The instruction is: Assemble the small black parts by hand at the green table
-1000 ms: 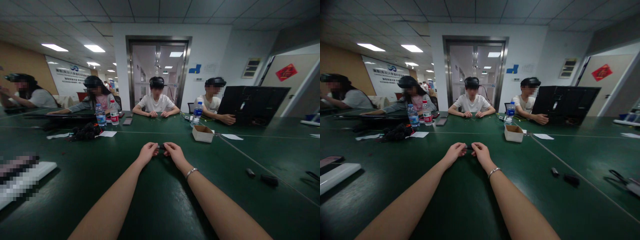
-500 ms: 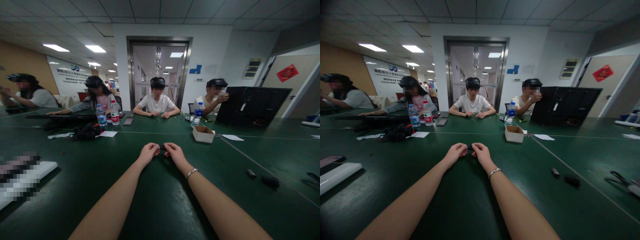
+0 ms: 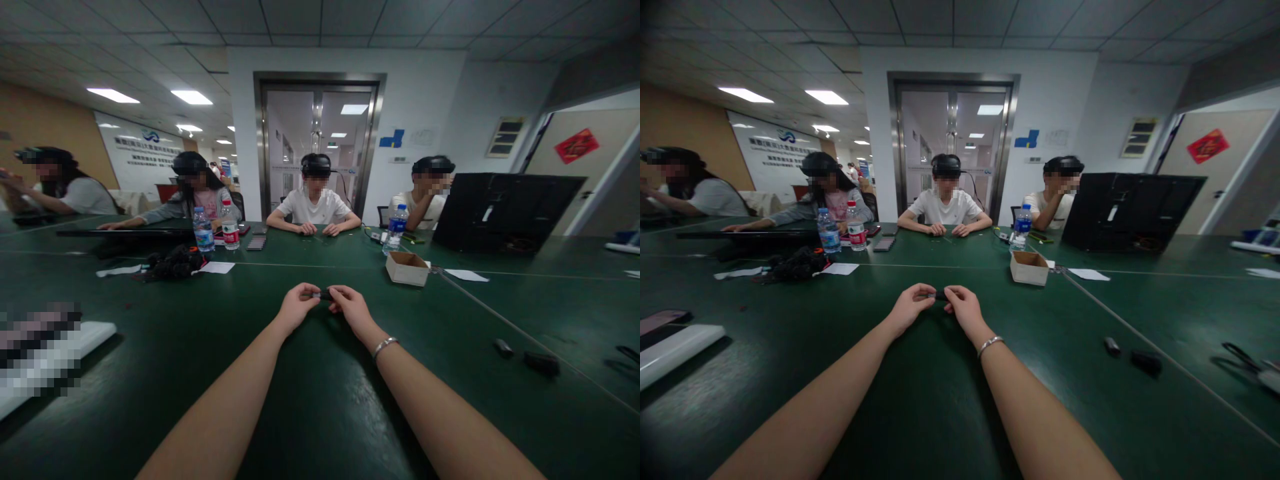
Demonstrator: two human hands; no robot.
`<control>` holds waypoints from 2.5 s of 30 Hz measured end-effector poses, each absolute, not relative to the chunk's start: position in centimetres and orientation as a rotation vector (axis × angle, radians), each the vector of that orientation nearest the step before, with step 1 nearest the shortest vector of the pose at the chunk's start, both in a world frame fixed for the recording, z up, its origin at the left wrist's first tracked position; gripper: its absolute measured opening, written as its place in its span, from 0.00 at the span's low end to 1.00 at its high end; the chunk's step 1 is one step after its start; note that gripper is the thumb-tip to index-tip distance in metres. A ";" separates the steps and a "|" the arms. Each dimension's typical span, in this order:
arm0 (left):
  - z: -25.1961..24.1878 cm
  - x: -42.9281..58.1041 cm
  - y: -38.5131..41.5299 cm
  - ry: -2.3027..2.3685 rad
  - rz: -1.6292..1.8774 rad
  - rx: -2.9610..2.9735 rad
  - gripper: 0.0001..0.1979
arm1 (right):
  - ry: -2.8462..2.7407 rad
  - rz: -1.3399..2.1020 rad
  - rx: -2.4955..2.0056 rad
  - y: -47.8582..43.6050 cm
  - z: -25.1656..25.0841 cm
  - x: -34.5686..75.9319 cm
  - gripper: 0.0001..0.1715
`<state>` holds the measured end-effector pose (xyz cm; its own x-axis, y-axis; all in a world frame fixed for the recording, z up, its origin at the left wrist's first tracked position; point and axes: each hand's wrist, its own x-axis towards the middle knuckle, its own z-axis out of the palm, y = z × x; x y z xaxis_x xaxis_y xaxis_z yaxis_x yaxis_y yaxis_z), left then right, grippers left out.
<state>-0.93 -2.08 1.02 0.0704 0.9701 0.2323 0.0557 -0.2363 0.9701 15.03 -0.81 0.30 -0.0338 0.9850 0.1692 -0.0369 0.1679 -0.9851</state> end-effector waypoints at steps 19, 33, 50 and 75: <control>0.5 -0.7 -1.2 1.207 1.269 1.338 0.18 | -1.350 1.181 -0.991 -1.4 0.9 15.2 0.22; 0.4 -0.1 -0.9 1.264 1.232 1.281 0.24 | -1.297 1.177 -0.987 -1.4 0.8 15.1 0.21; 0.5 -0.6 -0.6 1.171 1.279 1.178 0.13 | -1.265 1.170 -0.986 -1.1 0.5 15.2 0.20; -0.2 -0.1 -0.6 1.194 1.366 1.207 0.16 | -1.357 1.195 -0.968 -1.5 0.8 14.9 0.21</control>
